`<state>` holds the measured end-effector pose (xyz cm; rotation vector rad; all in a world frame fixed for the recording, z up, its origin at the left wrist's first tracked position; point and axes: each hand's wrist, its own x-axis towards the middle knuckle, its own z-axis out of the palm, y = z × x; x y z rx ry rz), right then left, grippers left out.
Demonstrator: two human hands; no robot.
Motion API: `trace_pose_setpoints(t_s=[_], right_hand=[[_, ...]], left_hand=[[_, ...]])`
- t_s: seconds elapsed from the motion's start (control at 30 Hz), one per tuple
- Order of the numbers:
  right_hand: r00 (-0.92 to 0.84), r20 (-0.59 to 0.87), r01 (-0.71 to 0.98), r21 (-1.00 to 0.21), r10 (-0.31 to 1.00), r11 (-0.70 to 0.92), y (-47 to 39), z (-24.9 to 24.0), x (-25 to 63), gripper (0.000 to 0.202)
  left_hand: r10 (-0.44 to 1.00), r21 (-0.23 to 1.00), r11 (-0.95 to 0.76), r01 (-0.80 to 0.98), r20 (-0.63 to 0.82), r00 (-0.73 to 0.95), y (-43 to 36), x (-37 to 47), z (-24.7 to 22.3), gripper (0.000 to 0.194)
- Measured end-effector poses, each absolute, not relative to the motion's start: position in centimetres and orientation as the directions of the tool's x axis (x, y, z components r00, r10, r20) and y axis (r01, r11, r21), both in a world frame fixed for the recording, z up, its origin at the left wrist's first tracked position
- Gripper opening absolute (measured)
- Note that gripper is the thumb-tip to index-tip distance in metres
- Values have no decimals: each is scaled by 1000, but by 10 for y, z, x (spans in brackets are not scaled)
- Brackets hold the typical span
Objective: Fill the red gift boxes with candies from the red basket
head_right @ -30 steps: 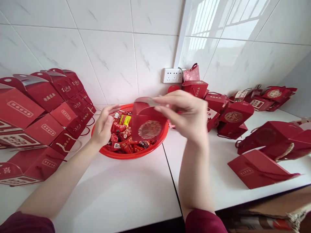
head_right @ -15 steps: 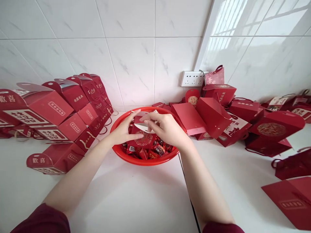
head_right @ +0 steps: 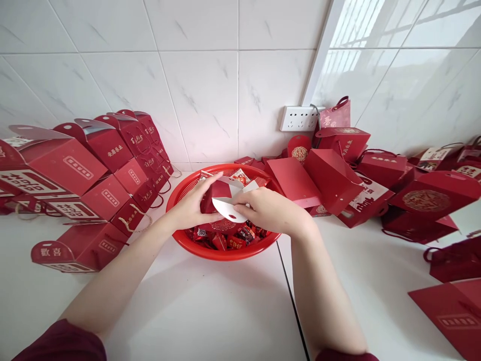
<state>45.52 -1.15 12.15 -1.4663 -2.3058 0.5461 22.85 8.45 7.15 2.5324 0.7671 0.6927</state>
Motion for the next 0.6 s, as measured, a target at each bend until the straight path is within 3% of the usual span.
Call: trace_pose_setpoints(t_s=[0.17,0.33,0.47,0.6], right_hand=[[-367,213,786,-449,905,424,-6,113,453,22],[-342,354,857,-263,871,444,-3,110,444,24],[-341,359,896,-155,869,415,-4,110,434,25],[-348,379,908,-93,858,409,-8,110,429,27]], left_hand=[[520,469,-825,316,410,749,89,228,69,97],[435,427,-877,218,517,737,93,220,71,71],[312,207,-949,237,720,620,87,221,72,43],[211,-31,-933,359,761,614,79,228,71,18]])
